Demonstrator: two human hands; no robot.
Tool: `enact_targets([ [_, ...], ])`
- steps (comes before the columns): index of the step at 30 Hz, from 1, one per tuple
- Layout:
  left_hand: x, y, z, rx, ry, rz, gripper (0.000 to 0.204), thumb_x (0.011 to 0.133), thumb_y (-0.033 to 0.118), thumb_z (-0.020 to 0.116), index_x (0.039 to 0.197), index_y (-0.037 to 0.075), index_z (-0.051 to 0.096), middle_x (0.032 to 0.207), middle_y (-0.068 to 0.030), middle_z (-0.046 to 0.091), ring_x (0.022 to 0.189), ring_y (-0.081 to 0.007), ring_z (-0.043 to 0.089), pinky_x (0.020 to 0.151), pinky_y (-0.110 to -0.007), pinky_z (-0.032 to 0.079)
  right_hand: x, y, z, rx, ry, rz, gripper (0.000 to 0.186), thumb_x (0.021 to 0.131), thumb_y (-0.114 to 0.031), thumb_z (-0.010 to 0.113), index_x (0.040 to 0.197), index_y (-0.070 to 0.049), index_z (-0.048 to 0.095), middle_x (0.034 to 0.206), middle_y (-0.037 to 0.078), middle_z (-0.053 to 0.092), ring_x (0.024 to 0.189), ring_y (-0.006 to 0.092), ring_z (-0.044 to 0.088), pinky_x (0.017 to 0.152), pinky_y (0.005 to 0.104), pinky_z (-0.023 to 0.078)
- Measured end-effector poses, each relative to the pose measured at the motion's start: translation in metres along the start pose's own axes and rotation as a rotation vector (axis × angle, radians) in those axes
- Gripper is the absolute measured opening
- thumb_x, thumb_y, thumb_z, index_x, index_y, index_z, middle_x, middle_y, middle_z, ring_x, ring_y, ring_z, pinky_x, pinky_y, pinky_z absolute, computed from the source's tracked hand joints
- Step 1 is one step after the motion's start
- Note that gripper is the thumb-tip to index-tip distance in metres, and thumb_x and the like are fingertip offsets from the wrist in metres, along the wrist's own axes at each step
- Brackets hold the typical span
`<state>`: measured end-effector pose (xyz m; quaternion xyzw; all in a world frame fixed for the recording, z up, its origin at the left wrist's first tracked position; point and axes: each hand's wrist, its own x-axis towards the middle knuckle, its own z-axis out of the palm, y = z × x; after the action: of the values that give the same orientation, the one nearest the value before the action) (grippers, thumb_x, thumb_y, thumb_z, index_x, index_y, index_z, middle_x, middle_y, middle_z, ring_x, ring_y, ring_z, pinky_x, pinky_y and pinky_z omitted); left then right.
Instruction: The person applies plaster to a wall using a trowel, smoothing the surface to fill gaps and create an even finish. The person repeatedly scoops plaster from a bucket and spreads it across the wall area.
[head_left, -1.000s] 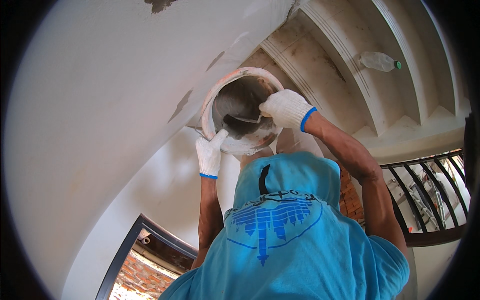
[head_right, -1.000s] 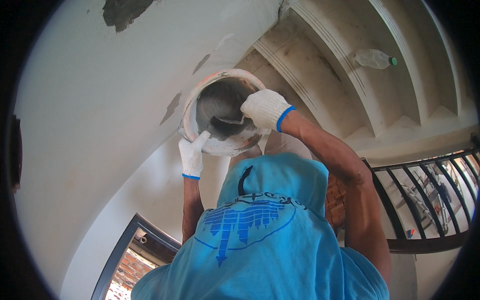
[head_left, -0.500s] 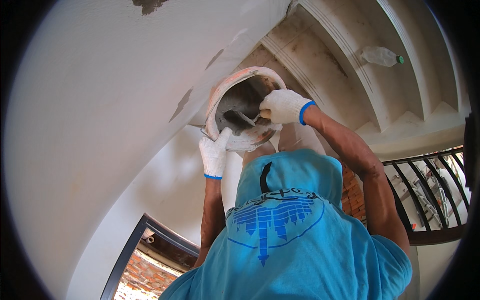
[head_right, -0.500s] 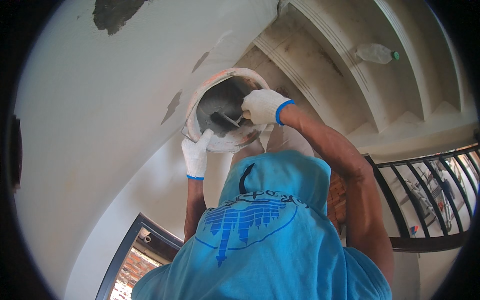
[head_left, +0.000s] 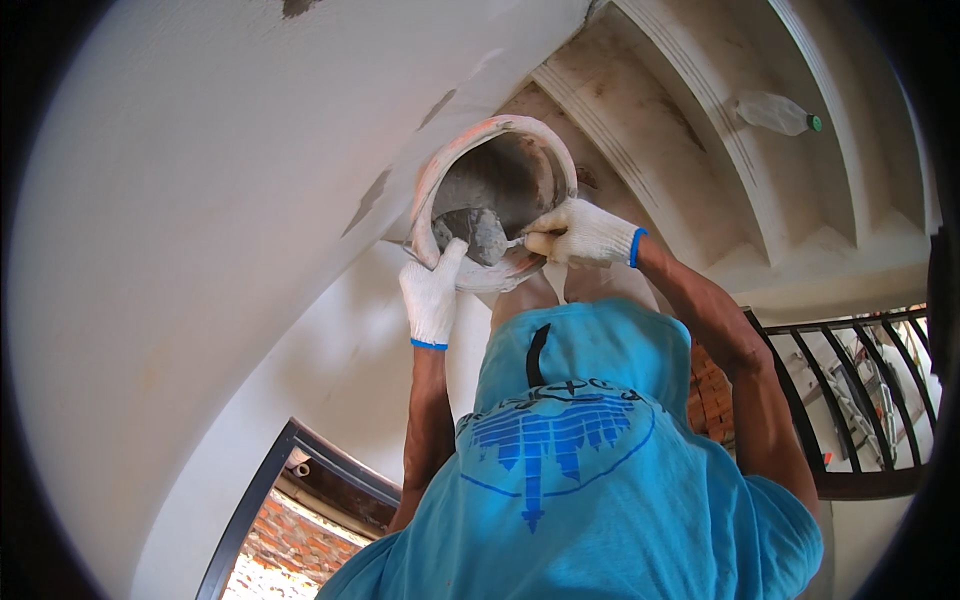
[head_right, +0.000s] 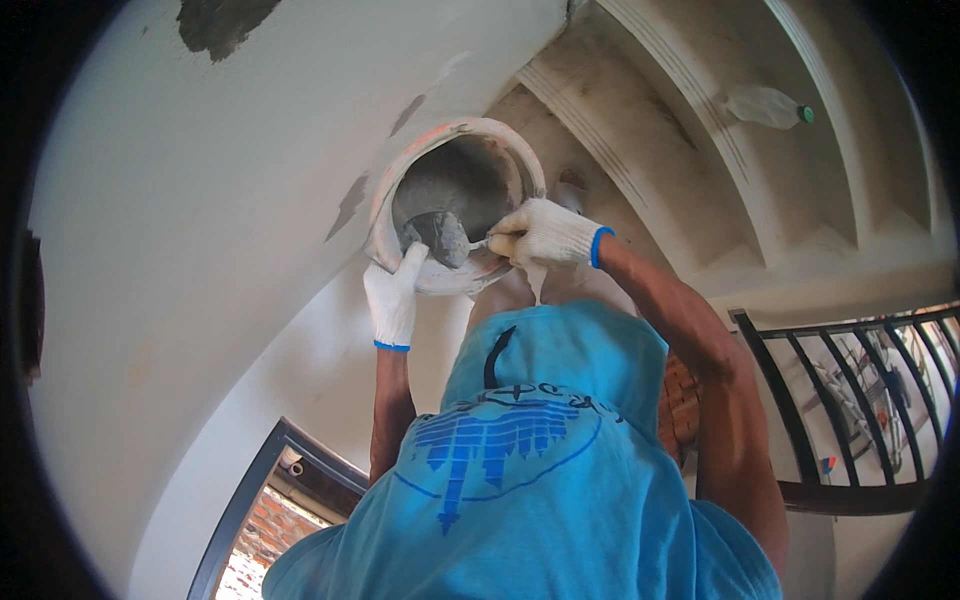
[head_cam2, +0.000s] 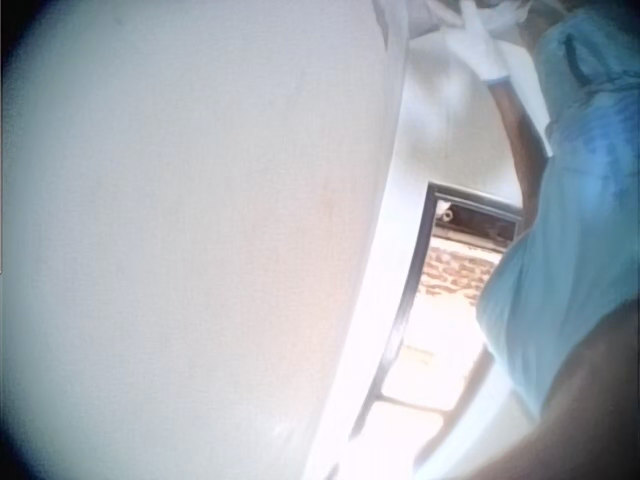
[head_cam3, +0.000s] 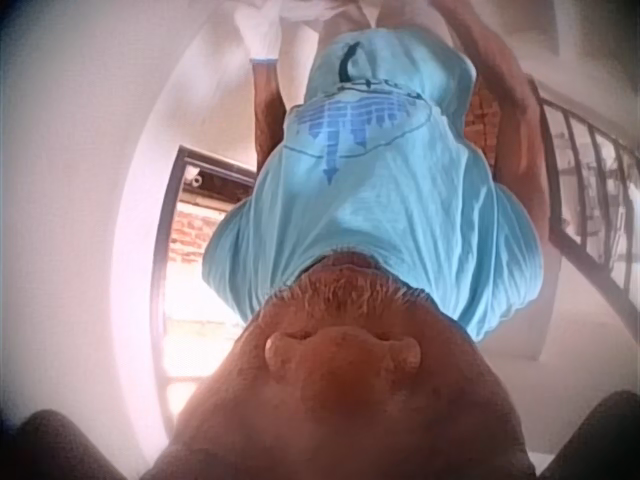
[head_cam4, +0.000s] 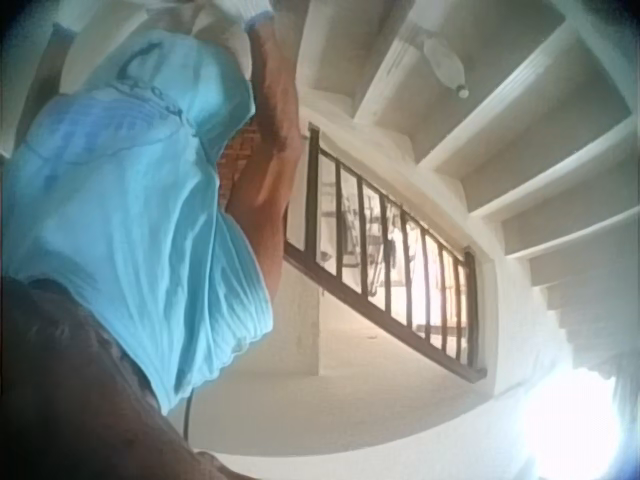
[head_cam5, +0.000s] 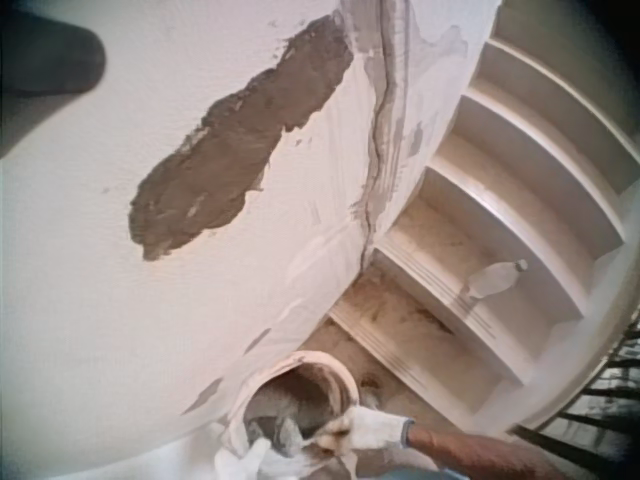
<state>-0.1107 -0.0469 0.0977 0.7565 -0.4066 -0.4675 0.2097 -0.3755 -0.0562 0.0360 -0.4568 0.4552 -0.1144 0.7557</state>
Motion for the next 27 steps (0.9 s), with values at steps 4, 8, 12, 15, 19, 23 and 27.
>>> enact_targets([
  [4,0.007,-0.005,0.000,0.052,-0.025,-0.028,0.041,0.093,0.028,0.080,0.107,-0.010,0.072,0.089,-0.0043,0.070,0.083,-0.0120,0.061,0.074,-0.032,0.053,-0.004,0.016,-0.001,0.301,-0.082,0.128,0.042,0.085,-0.010,0.069,0.124,0.003,0.075,0.078,0.005,0.070,0.062,0.0111,0.061,0.053,0.0304,0.050],
  [8,0.008,-0.011,-0.004,0.116,-0.037,-0.094,0.040,0.095,0.029,0.080,0.106,-0.009,0.073,0.091,-0.0027,0.069,0.084,-0.0106,0.061,0.074,-0.031,0.052,-0.007,0.035,-0.004,0.439,-0.101,0.119,0.053,0.076,-0.005,0.068,0.128,0.003,0.073,0.080,0.006,0.069,0.057,0.0126,0.062,0.048,0.0293,0.052],
  [12,0.001,-0.023,-0.010,-0.051,-0.018,-0.100,0.042,0.095,0.029,0.079,0.102,-0.011,0.071,0.089,-0.0031,0.068,0.084,-0.0112,0.057,0.073,-0.033,0.051,-0.017,0.042,-0.010,0.524,-0.124,0.140,0.059,0.074,-0.003,0.067,0.132,0.004,0.070,0.084,0.008,0.070,0.059,0.0136,0.064,0.048,0.0302,0.053],
  [15,-0.007,-0.027,-0.013,-0.154,0.045,-0.075,0.034,0.097,0.026,0.078,0.095,-0.006,0.070,0.088,0.0013,0.063,0.083,-0.0091,0.053,0.071,-0.031,0.048,-0.029,0.050,-0.016,0.537,-0.108,0.147,0.064,0.069,0.002,0.063,0.133,0.005,0.068,0.086,0.011,0.072,0.063,0.0156,0.066,0.051,0.0309,0.053],
  [19,-0.007,-0.028,-0.024,-0.024,0.045,-0.250,0.031,0.098,0.028,0.078,0.089,-0.001,0.069,0.084,0.0038,0.058,0.079,-0.0073,0.048,0.066,-0.030,0.044,-0.050,0.048,-0.020,0.550,-0.063,0.134,0.053,0.073,0.002,0.065,0.126,0.005,0.070,0.086,0.011,0.072,0.062,0.0145,0.066,0.052,0.0303,0.054],
  [23,-0.010,-0.036,-0.028,-0.136,0.024,-0.196,0.035,0.100,0.028,0.075,0.110,-0.005,0.069,0.097,0.0009,0.064,0.086,-0.0099,0.056,0.074,-0.030,0.047,-0.055,0.040,-0.021,0.454,-0.055,0.098,0.047,0.074,-0.003,0.074,0.120,0.002,0.071,0.085,0.006,0.068,0.065,0.0130,0.064,0.058,0.0292,0.053],
  [27,-0.009,-0.025,-0.018,-0.252,-0.002,-0.110,0.042,0.101,0.025,0.073,0.125,-0.009,0.066,0.114,-0.0042,0.066,0.102,-0.0130,0.060,0.091,-0.032,0.049,-0.051,0.053,-0.012,0.232,0.076,-0.144,0.047,0.074,-0.007,0.076,0.120,0.002,0.070,0.090,0.005,0.070,0.079,0.0168,0.066,0.072,0.0335,0.055],
])
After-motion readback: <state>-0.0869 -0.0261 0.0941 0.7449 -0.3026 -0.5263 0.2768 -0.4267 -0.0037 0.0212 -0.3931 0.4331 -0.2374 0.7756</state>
